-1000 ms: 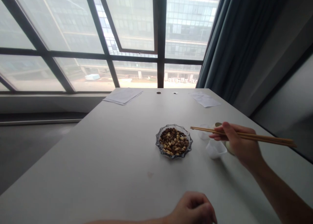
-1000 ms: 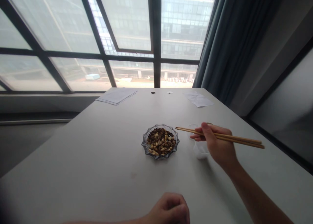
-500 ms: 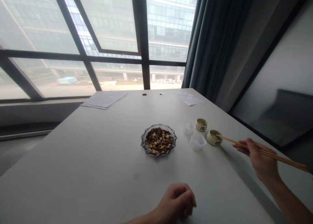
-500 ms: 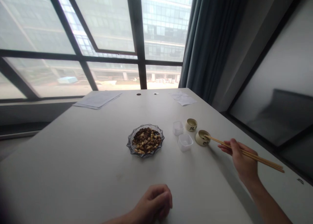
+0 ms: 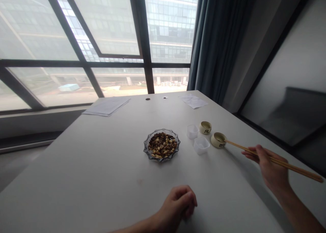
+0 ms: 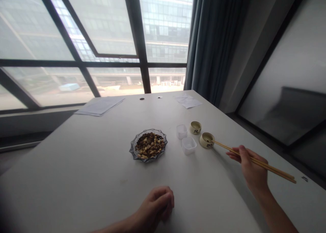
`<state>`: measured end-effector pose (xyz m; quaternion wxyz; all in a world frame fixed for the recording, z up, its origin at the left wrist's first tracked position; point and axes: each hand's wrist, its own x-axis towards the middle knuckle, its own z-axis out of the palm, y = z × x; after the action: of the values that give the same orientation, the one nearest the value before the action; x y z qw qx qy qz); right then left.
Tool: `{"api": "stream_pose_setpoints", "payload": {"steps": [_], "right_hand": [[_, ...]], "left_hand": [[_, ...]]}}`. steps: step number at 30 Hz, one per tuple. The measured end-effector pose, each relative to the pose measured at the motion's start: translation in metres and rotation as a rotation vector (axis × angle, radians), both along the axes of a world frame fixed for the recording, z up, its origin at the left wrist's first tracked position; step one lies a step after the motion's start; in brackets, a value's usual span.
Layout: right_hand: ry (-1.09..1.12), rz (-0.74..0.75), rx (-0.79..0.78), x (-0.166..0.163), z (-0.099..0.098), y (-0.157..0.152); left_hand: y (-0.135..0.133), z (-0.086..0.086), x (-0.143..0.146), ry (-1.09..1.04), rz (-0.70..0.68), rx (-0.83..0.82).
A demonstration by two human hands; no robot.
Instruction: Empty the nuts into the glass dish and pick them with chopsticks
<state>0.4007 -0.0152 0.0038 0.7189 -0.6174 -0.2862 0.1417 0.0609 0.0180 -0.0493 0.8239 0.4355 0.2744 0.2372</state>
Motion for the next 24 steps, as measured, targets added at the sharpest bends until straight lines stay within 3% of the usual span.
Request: {"api": "stream_pose_setpoints", "payload": {"steps": [7,17,21,24], "right_hand": [[-0.005,0.022,0.023,-0.007,0.002,-0.002],[-0.070,0.157,-0.042,-0.047,0.005,-0.009],[-0.087,0.265,-0.070,-0.065,0.012,-0.006],[-0.163,0.424,-0.069,-0.083,0.030,0.007]], "left_hand": [[-0.002,0.007,0.001,0.033,0.056,0.024],[-0.002,0.005,0.004,0.069,0.108,0.065],[-0.004,0.005,0.006,0.097,0.116,0.088],[-0.006,0.004,0.007,0.133,0.109,0.125]]}}
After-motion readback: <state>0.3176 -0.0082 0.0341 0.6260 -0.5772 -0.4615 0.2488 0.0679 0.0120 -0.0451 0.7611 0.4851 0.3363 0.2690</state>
